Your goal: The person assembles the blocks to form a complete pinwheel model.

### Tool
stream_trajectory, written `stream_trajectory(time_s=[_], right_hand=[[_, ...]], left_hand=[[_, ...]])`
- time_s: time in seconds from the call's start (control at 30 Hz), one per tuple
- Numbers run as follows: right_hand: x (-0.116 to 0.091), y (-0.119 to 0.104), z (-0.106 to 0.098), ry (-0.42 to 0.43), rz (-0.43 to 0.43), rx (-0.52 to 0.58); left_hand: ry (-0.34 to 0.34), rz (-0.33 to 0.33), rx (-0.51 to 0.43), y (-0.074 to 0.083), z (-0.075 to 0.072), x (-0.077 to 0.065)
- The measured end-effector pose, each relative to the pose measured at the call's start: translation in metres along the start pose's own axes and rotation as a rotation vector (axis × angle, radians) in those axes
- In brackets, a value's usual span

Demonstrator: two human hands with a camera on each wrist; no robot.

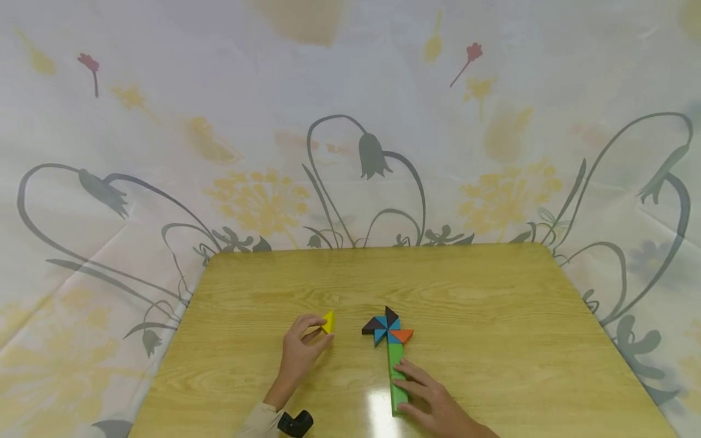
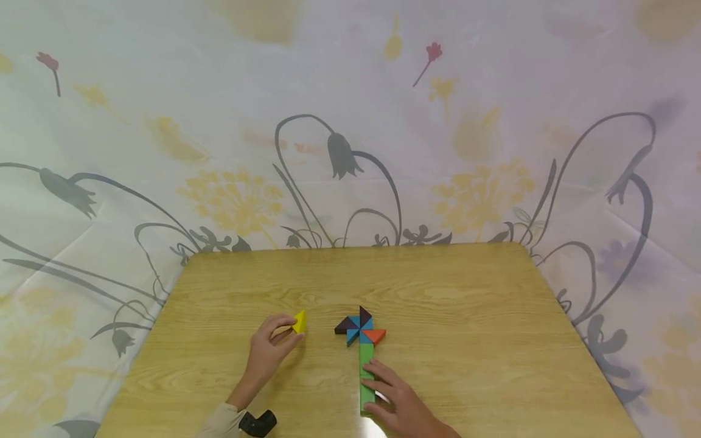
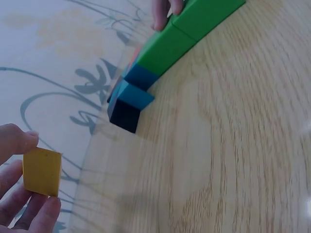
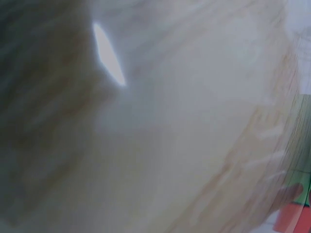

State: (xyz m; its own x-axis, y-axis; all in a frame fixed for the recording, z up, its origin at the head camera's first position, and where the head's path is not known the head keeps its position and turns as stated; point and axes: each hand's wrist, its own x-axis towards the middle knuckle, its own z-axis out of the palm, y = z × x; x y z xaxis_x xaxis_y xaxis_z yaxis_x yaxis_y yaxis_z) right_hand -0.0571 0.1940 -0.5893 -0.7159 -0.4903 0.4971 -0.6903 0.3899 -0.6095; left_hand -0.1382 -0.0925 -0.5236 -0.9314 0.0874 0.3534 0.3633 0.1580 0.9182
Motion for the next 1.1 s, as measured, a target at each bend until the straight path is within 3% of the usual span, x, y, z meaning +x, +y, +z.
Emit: stream_trajectory(time_s=[0.13,0.3,0.6,0.77,0.93,1.1], right_hand=[[-0.001,-0.001,0.0,-0.01,0.036,0.009],[-0.003,-0.002,0.001,-0.024,0.073,-0.005],[-0.001,-0.002,0.0,-0.02,0.106,-0.009],[0.0,-0.003,-0.002,-0.032,0.122,0.035],[-0.001,-0.001,-0.002,-0.041,0.104,0.036],[-0.001,0.001,-0.002,-0.042,0.068,0.015]], left_hand=[[-0.033,-0.002,-0.003,0.017,0.003,-0.001],[-0.052,0.011,-0.007,0.025,0.009,-0.004],[-0.108,-0.014,-0.062,0.032,0.025,-0.007],[-0.122,0.004,-0.063,0.037,0.036,-0.009],[-0.141,-0.008,-0.068,0.042,0.046,-0.014],[-0.131,0.019,-0.072,0.032,0.058,-0.02]])
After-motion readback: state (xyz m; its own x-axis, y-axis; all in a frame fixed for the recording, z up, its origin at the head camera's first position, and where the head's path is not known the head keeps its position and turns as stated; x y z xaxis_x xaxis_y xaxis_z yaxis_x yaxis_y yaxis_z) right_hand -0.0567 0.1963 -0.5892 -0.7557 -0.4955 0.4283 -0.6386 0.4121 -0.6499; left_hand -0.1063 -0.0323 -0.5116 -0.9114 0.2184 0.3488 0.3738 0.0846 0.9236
